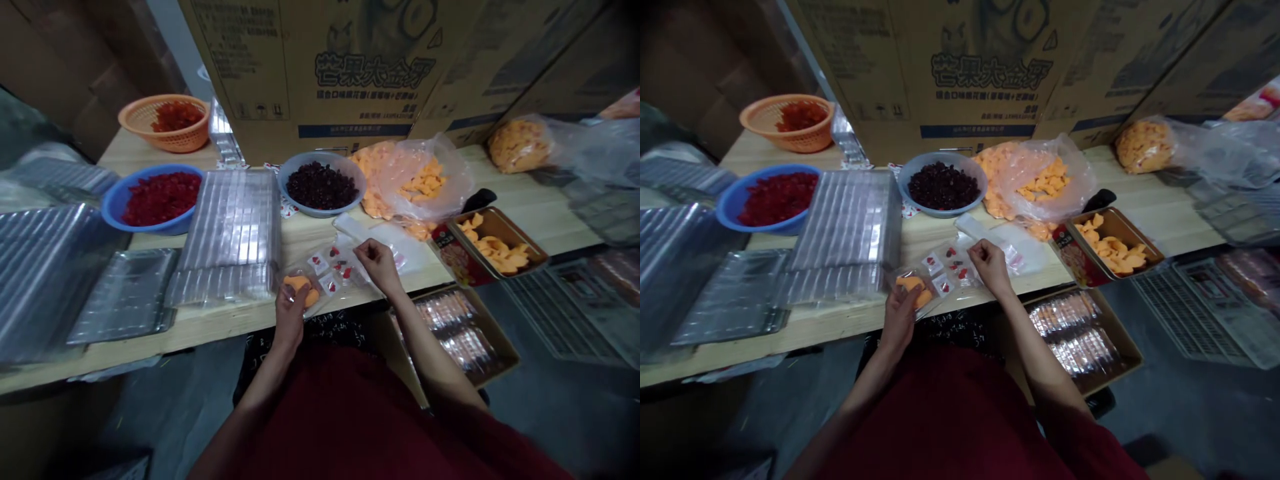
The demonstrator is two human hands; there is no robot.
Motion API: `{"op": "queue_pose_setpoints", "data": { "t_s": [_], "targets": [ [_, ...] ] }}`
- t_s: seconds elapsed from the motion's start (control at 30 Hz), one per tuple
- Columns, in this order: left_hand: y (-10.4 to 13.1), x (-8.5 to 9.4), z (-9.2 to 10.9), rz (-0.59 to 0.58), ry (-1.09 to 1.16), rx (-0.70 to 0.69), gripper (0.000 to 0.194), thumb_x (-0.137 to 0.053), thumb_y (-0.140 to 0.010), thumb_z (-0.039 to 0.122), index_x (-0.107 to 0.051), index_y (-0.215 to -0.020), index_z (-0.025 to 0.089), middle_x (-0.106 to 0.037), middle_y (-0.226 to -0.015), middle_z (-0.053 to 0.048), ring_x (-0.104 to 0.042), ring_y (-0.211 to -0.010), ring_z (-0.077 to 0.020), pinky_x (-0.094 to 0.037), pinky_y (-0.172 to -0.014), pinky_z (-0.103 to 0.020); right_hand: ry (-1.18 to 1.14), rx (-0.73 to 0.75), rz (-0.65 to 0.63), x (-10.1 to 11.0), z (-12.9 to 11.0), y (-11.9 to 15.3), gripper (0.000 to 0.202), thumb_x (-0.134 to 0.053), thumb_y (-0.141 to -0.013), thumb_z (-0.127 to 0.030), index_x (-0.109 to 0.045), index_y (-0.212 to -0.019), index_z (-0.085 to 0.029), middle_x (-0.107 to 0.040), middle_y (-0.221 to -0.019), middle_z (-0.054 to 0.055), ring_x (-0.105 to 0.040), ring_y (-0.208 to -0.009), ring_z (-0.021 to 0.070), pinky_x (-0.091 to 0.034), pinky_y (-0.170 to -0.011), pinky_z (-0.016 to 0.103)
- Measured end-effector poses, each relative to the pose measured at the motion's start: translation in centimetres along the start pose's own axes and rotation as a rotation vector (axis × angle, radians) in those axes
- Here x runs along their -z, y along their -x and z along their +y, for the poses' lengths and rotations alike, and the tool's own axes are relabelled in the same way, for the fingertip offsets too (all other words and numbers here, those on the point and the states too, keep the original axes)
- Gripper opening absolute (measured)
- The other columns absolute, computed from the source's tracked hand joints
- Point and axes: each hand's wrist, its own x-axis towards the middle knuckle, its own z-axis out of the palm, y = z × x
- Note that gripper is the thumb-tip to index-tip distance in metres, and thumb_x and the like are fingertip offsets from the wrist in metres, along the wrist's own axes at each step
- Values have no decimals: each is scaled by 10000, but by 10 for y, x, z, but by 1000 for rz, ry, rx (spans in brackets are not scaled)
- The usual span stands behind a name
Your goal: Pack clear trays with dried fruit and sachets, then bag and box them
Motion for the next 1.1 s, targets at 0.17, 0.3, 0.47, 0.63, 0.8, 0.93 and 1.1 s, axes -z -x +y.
{"op": "queue_pose_setpoints", "data": {
  "t_s": [0.17, 0.3, 0.47, 0.63, 0.8, 0.93, 1.1],
  "targets": [
    [22, -5, 18, 11, -43, -95, 465, -771, -782, 357, -601, -1179, 185, -695, -1101, -60, -677, -972, -168, -528, -913, -312, -80, -76, 10, -10, 3, 11, 294, -636, -783, -484, -500, -730, -228, -442, -599, -42, -378, -542, 120, -319, -532, 262],
    [41, 2, 44, 45, -85, -150, 536, -762, -794, 362, -561, -1264, 203, -699, -1095, -65, -695, -954, -180, -555, -869, -309, -36, -86, 23, -16, 11, 20, 285, -617, -764, -467, -462, -700, -236, -427, -588, -44, -371, -540, 121, -316, -528, 259],
    [63, 16, 67, 135, 0, -118, 541, -793, -765, 343, -570, -1239, 207, -713, -1087, -55, -715, -885, -163, -570, -820, -287, 60, 17, 35, -24, -4, 26, 154, -605, -751, -310, -503, -681, -218, -490, -611, -35, -431, -574, 120, -352, -566, 256],
    [64, 20, 82, 243, 47, -92, 395, -835, -715, 317, -632, -1034, 204, -739, -1023, -12, -715, -891, -148, -571, -790, -247, 216, 196, 225, 32, -41, 9, 102, -606, -770, -230, -545, -691, -210, -520, -619, -33, -457, -559, 113, -366, -559, 261],
    [50, 15, 92, 230, 99, -130, 324, -854, -681, 260, -618, -893, 193, -733, -1040, -1, -705, -905, -140, -580, -753, -221, 175, 246, 406, 120, -50, -21, 177, -716, -711, -252, -548, -669, -216, -528, -598, -34, -461, -520, 116, -372, -514, 274],
    [43, 8, 96, 212, 118, -119, 303, -849, -688, 245, -630, -892, 200, -727, -1029, -3, -703, -940, -144, -591, -753, -206, 191, 290, 626, 186, -71, -32, 150, -696, -686, -176, -555, -657, -219, -546, -607, -17, -467, -529, 110, -380, -542, 293],
    [42, 2, 97, 226, 96, -116, 347, -837, -705, 255, -662, -1001, 209, -722, -1014, -5, -703, -900, -134, -596, -769, -216, 695, 518, 965, 207, -120, -27, 167, -643, -691, -85, -545, -682, -221, -528, -661, -7, -453, -584, 106, -319, -603, 315]
  ]
}}
